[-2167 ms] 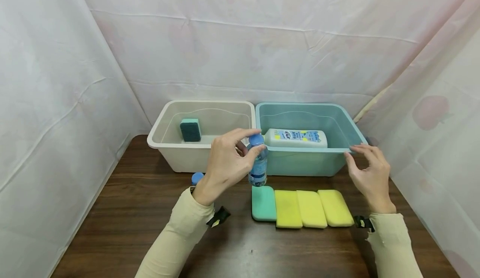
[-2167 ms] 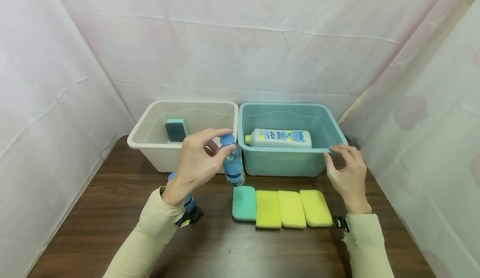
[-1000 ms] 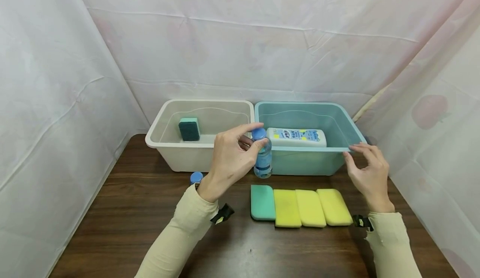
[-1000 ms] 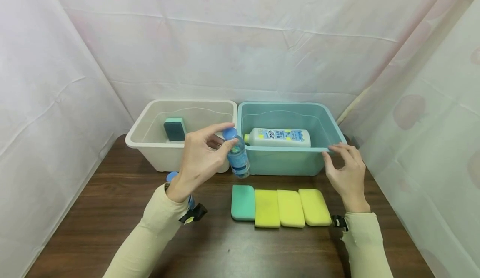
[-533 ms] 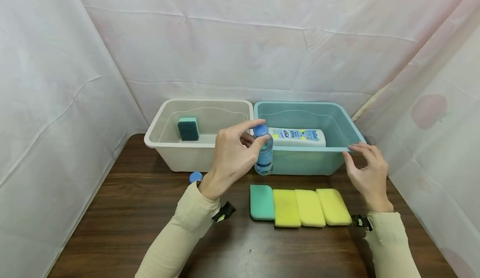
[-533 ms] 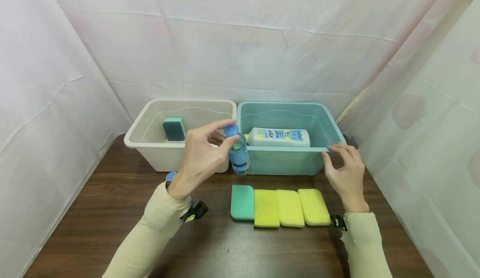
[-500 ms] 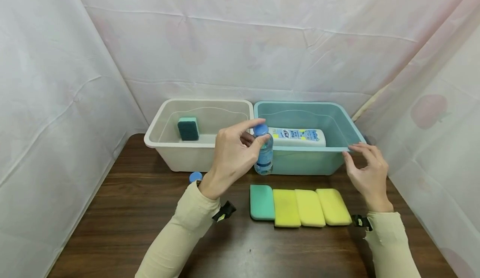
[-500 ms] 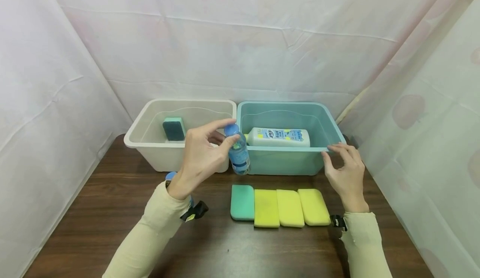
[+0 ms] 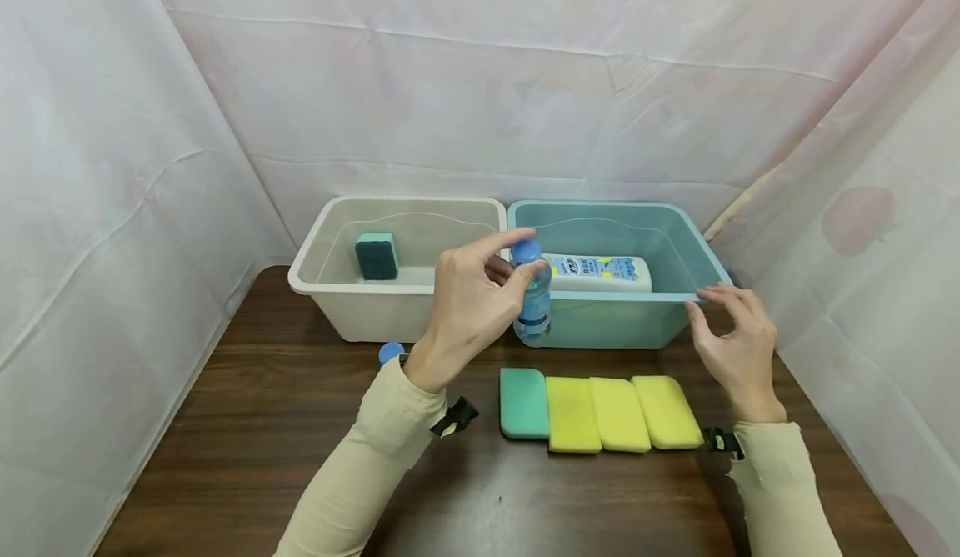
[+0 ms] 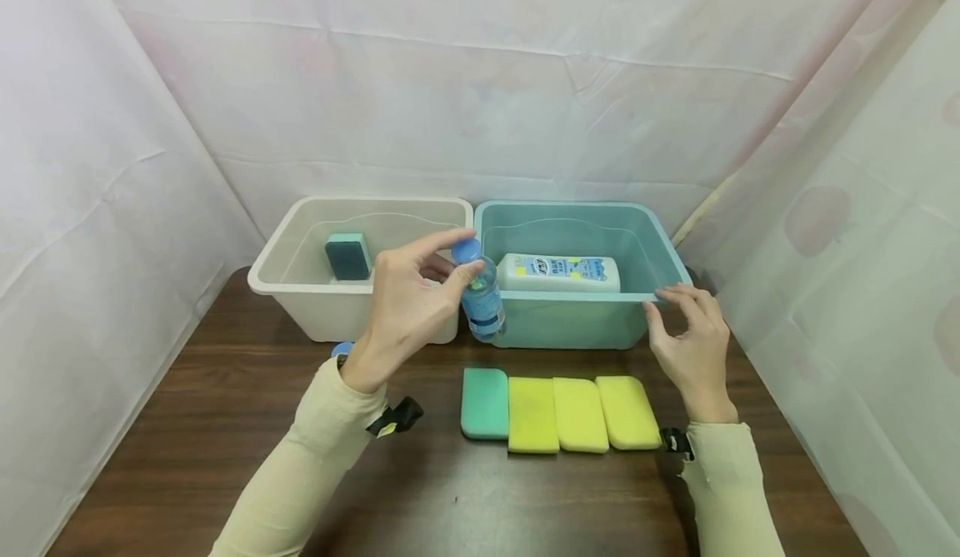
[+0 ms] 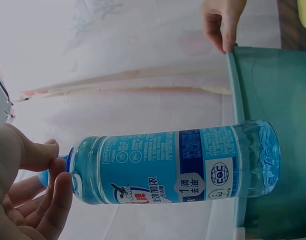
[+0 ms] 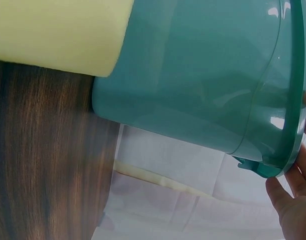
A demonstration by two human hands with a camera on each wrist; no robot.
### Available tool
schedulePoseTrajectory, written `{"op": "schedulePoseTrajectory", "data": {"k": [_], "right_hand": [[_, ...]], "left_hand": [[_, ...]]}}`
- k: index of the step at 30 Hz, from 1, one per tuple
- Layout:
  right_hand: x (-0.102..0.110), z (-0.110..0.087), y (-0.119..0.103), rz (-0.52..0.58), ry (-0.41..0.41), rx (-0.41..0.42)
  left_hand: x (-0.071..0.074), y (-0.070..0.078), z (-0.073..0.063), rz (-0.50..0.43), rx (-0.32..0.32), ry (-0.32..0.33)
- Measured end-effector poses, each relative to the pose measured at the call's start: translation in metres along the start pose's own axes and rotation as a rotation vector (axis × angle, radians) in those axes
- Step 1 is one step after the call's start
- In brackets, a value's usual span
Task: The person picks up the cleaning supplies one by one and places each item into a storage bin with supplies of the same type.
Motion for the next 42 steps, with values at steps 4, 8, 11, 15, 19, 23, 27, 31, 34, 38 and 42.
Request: {"op": "schedulePoseTrajectory", "data": {"k": [4, 8, 11, 15, 19, 23, 27, 31, 34, 38, 42], "right_hand": [[0.000, 0.000, -0.001, 0.009, 0.017, 0.000], [0.000, 0.000, -0.001, 0.006, 0.009, 0.002], [0.000, 0.000, -0.001, 0.007, 0.012, 0.002], [0.000, 0.000, 0.000, 0.011, 0.021, 0.004], [0.000, 0.000, 0.000, 0.013, 0.019, 0.008], [0.000, 0.000, 0.000, 0.011, 0.015, 0.009], [0.001, 0.000, 0.000, 0.009, 0.015, 0.007], [0.001, -0.001, 0.000, 0.009, 0.009, 0.008], [0.001, -0.001, 0.000, 0.009, 0.005, 0.010], [-0.001, 0.000, 0.001, 0.018, 0.013, 0.013], [0.000, 0.000, 0.002, 0.017, 0.019, 0.014]], "left_hand": [[-0.002, 0.001, 0.001, -0.016, 0.012, -0.005], [-0.005, 0.000, 0.003, -0.017, 0.016, -0.001], [-0.007, -0.001, 0.004, -0.008, 0.011, 0.014], [-0.008, -0.002, 0.005, 0.001, 0.017, 0.025], [-0.009, -0.002, 0.006, -0.002, 0.021, 0.030], [-0.009, -0.001, 0.007, -0.012, 0.012, 0.038], [-0.009, 0.003, 0.009, -0.023, 0.001, 0.047], [-0.009, 0.005, 0.011, -0.039, -0.004, 0.054], [-0.009, 0.007, 0.012, -0.048, -0.009, 0.058], [-0.010, 0.008, 0.013, -0.060, -0.018, 0.075], [-0.012, 0.008, 0.014, -0.076, -0.034, 0.095]]}}
Point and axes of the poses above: each hand's wrist, its own z-axis towards the middle knuckle, its own x-axis out of the back of the hand, y = z × x, the point moved 2 cm from there along z, towards the middle knuckle, and after that the axes turned 5 degrees about z, right-handed, at the moved point
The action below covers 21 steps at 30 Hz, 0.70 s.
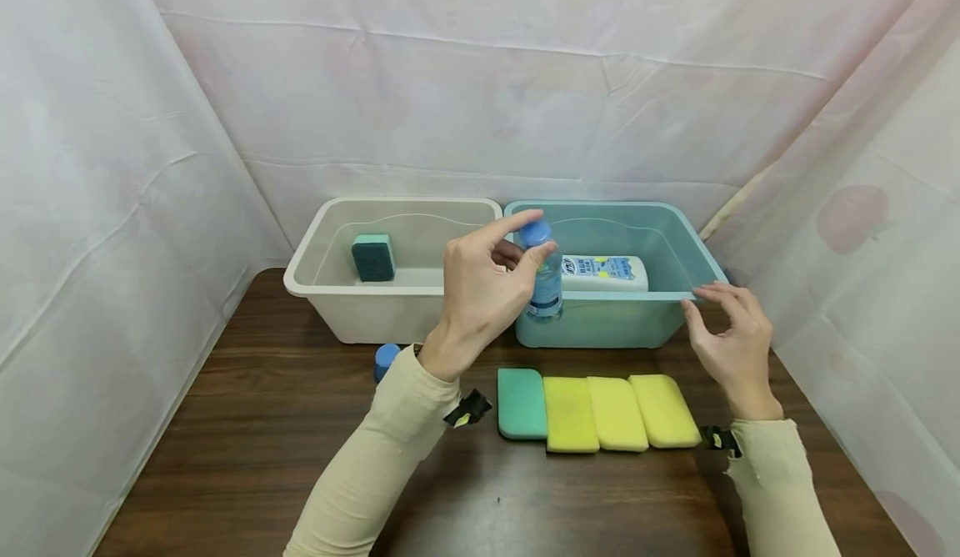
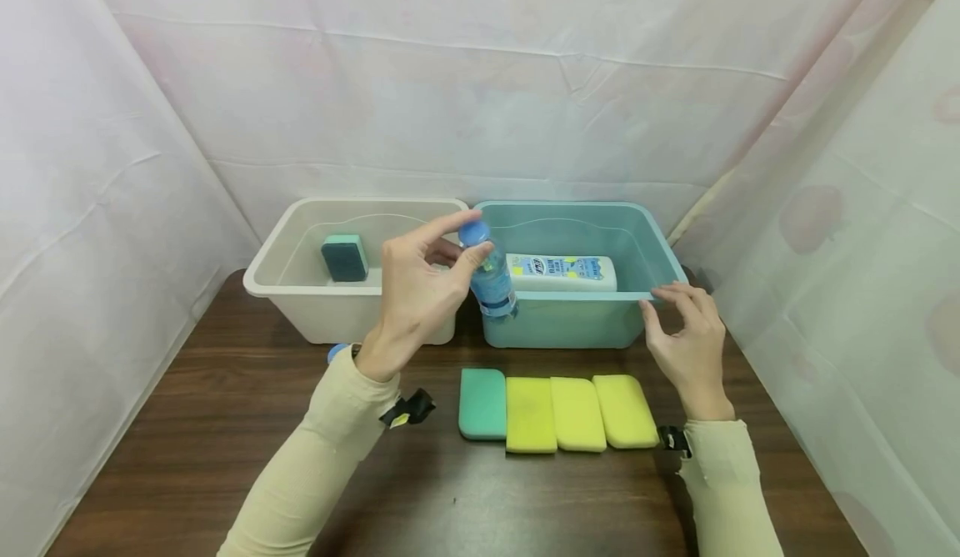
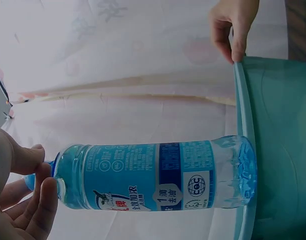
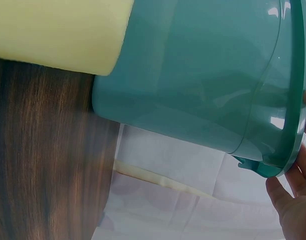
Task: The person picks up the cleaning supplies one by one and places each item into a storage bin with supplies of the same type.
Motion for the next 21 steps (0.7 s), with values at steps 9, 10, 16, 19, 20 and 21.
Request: {"op": "schedulePoseTrajectory", "data": {"k": [9, 10, 16, 19, 20, 21], "right_hand": [[-0.0006, 0.0006, -0.0004, 0.003, -0.005, 0.001], [-0.0005, 0.0007, -0.0004, 0.003, -0.004, 0.001], [0.0000, 0.0005, -0.0004, 0.001, 0.001, -0.002], [-0.0002, 0.0003, -0.0004, -0.001, 0.002, -0.003], [-0.0003, 0.0002, -0.0003, -0.001, 0.002, -0.003], [-0.0005, 0.0002, -0.0004, -0.001, 0.003, -0.003]], "left_hand": [[-0.0026, -0.0016, 0.0028, -0.030, -0.027, 0.052], [-0.0030, -0.0020, 0.0032, -0.033, -0.028, 0.058], [-0.0060, -0.0056, 0.0041, -0.037, -0.029, 0.088], [-0.0065, -0.0066, 0.0041, -0.038, -0.032, 0.099], [-0.0066, -0.0069, 0.0041, -0.040, -0.033, 0.103], [-0.0068, -0.0075, 0.0043, -0.042, -0.033, 0.107]]}}
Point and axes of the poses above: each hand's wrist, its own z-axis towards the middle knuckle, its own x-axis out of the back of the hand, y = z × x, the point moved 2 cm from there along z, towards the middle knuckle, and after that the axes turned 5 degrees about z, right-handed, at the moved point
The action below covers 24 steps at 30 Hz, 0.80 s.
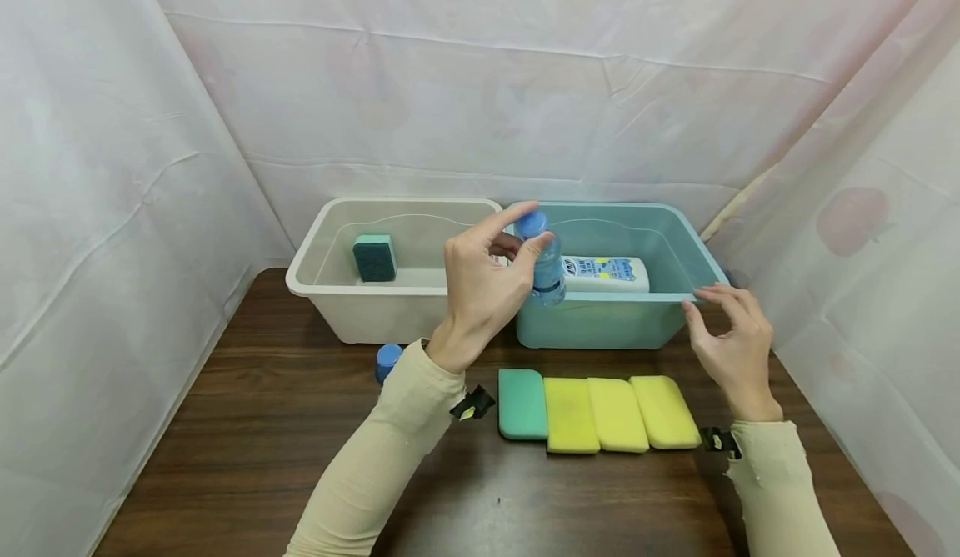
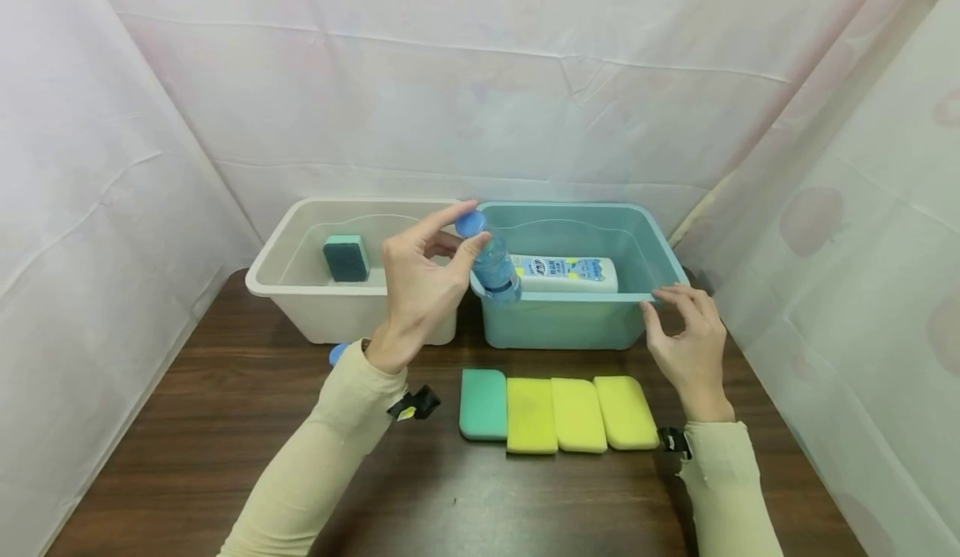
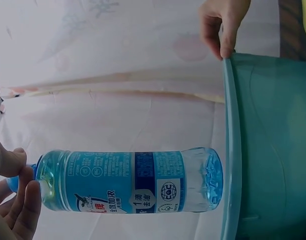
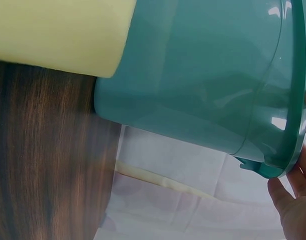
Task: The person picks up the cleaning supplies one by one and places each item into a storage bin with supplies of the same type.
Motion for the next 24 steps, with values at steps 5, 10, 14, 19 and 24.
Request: {"op": "schedulePoseTrajectory", "data": {"k": [5, 10, 14, 19, 24], "right_hand": [[0.000, 0.000, 0.000, -0.004, 0.002, -0.002], [0.000, -0.001, 0.001, -0.002, 0.006, -0.005], [0.000, -0.002, 0.000, 0.001, 0.015, -0.002], [0.001, -0.002, 0.000, -0.004, 0.002, -0.004], [0.000, 0.000, 0.000, 0.001, 0.001, 0.004]], "left_hand": [[-0.002, -0.003, 0.001, -0.012, -0.004, 0.021], [-0.005, -0.006, 0.002, -0.005, -0.002, 0.033], [-0.008, -0.010, 0.001, 0.001, 0.002, 0.040], [-0.010, -0.012, 0.002, 0.002, 0.005, 0.040], [-0.011, -0.013, 0.004, -0.003, 0.000, 0.034]]}}
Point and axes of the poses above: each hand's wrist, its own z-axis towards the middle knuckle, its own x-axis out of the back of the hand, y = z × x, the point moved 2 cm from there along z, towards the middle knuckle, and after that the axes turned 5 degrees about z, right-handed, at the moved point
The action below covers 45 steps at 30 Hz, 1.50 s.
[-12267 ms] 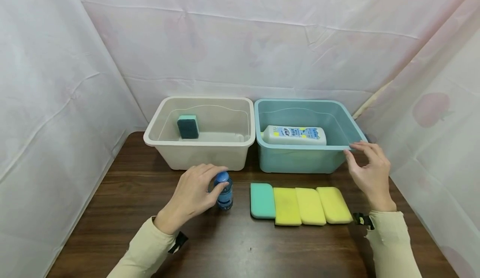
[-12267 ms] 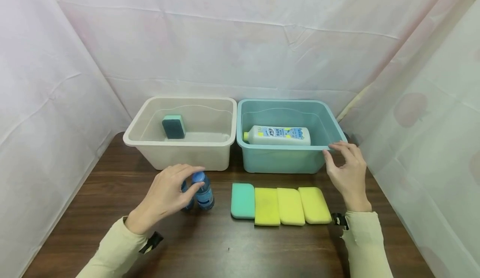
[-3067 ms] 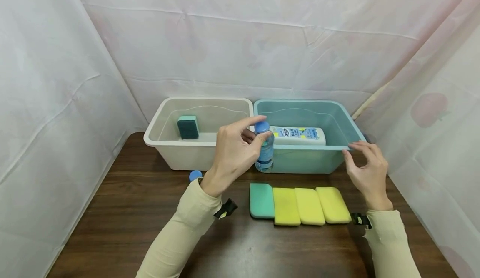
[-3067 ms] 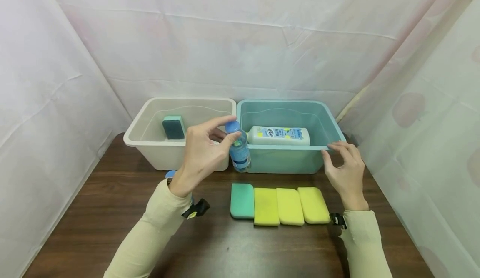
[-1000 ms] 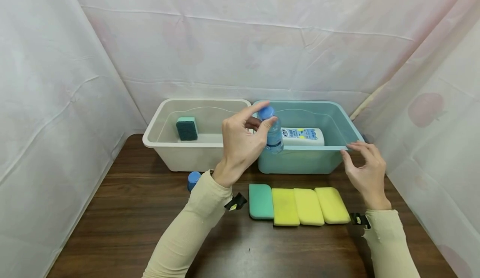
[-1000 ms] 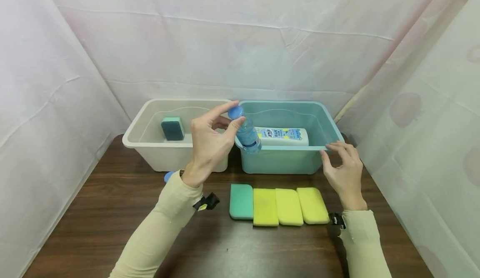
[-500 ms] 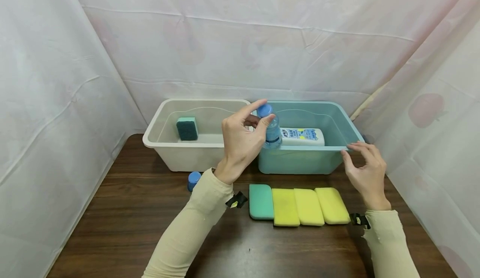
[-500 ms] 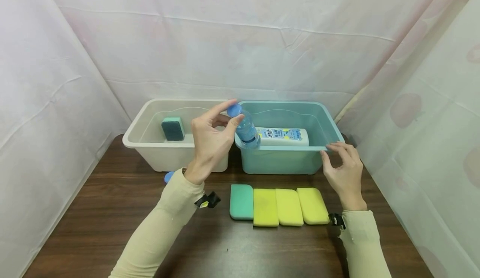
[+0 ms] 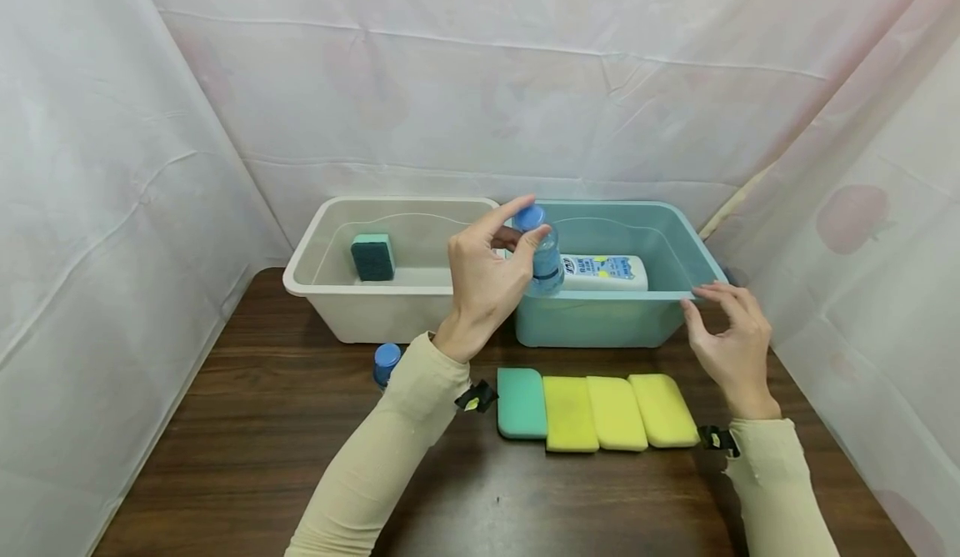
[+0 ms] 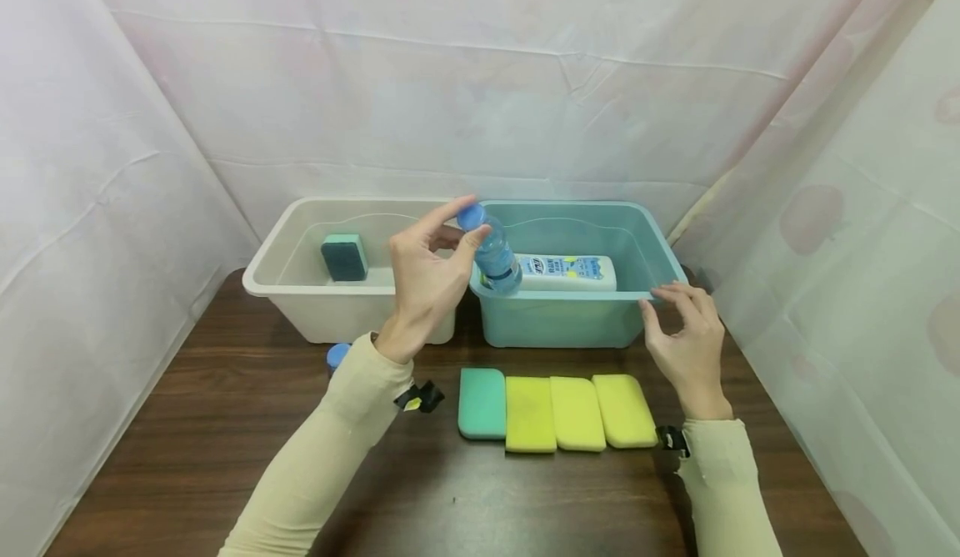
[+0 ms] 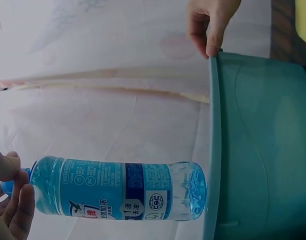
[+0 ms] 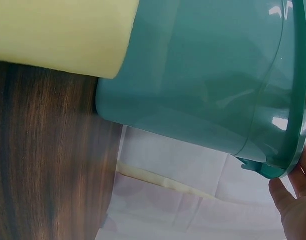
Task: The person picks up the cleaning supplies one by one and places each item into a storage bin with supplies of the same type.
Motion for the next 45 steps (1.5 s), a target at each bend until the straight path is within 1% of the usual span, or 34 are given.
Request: {"op": "schedulePoseTrajectory", "data": {"k": [6, 8, 21, 26, 31, 37, 45], "right_hand": [[-0.001, 0.000, 0.001, 0.003, -0.001, -0.002], [-0.001, 0.000, 0.001, 0.003, -0.001, -0.002], [-0.002, -0.001, 0.000, 0.004, -0.019, 0.001], [-0.002, -0.001, 0.000, 0.008, -0.002, -0.001], [-0.002, 0.000, 0.001, 0.006, 0.002, -0.001], [-0.001, -0.001, 0.001, 0.005, 0.005, -0.002], [0.000, -0.002, 0.000, 0.001, 0.000, -0.011]], "left_hand": [[-0.004, -0.001, 0.003, 0.001, -0.023, -0.006], [-0.006, -0.002, 0.004, 0.003, -0.020, -0.010], [-0.015, -0.011, 0.003, 0.020, 0.050, -0.070], [-0.017, -0.013, 0.004, 0.028, 0.069, -0.087], [-0.019, -0.013, 0.004, 0.030, 0.085, -0.095], [-0.021, -0.015, 0.003, 0.026, 0.120, -0.099], [-0.023, -0.016, 0.001, 0.023, 0.138, -0.101]]}}
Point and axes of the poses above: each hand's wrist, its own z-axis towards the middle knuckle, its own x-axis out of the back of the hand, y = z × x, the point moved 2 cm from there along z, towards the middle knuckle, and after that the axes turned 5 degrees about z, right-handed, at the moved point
